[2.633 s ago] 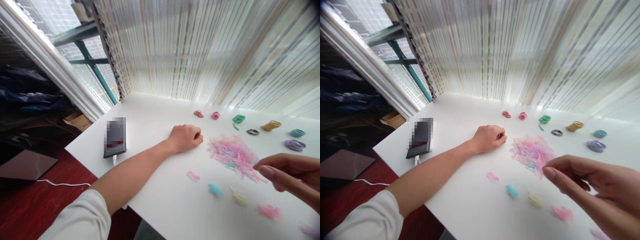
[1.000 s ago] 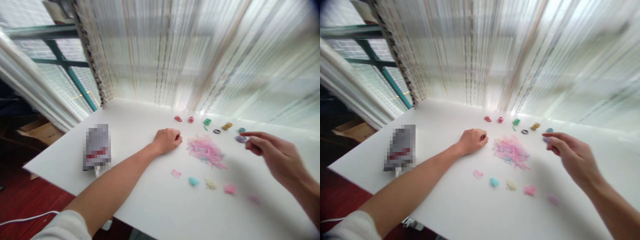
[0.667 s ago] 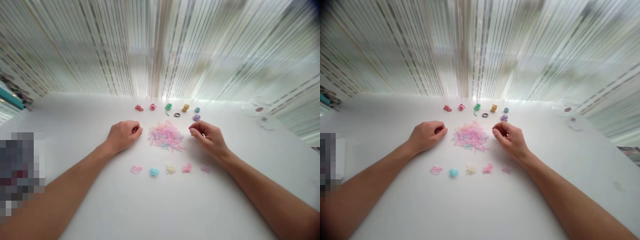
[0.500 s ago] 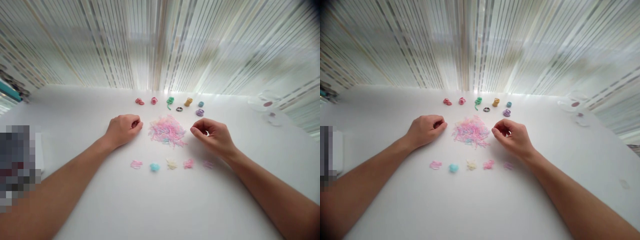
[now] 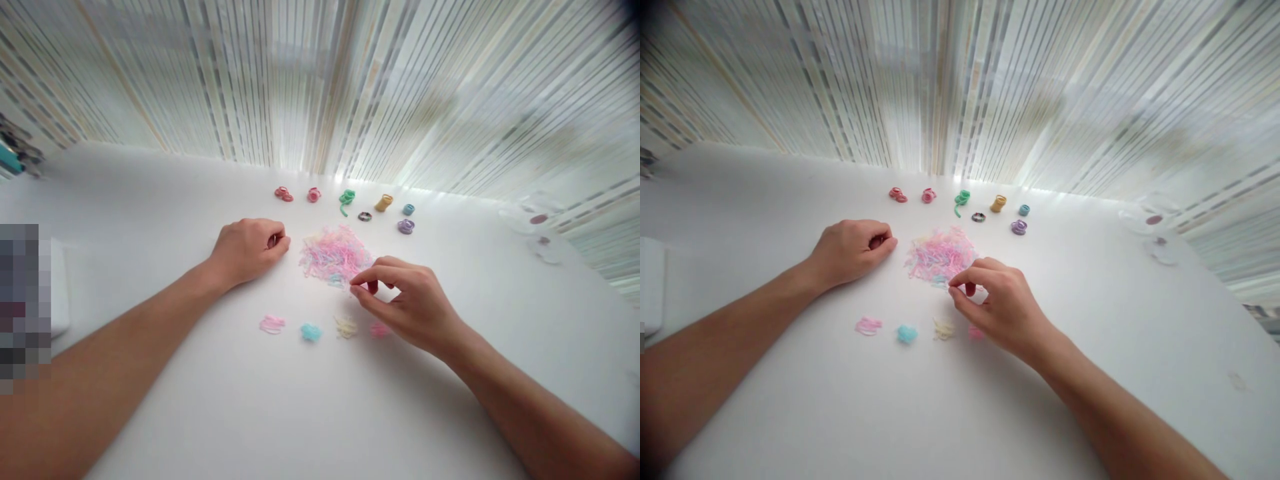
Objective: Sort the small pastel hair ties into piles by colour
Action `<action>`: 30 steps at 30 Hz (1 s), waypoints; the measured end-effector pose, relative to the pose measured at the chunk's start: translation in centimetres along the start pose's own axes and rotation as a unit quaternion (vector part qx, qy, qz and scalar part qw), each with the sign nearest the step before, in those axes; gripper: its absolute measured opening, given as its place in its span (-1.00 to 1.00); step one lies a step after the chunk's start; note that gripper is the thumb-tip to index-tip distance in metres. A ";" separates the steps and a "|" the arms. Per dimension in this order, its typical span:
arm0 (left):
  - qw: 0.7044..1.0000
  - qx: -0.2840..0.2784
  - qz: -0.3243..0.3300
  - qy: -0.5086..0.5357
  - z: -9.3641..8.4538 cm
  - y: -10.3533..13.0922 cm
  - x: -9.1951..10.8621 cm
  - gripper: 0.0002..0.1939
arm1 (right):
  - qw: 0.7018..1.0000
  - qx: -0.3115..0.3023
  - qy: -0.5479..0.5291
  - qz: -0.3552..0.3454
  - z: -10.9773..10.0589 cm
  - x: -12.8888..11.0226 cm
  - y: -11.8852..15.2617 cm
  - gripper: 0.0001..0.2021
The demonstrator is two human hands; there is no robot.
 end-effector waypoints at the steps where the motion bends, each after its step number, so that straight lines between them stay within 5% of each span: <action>1: 1.000 0.001 -0.001 -0.001 0.0 0.0 0.0 -0.69 | 1.000 -0.003 0.005 -0.006 0.3 -0.1 -0.1 -0.88; 30: 1.000 0.010 0.002 -0.011 -0.1 0.0 0.1 -0.71 | 0.997 0.003 0.078 -0.016 2.5 0.2 -0.9 -0.90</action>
Point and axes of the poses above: each hand's wrist, its own y-axis away from the middle knuckle, its own z-axis out of the palm, x = y × z, the point moved 10 cm from there along -y, towards the middle knuckle, and after that the axes turned 4 degrees about z, right-handed, at the moved point
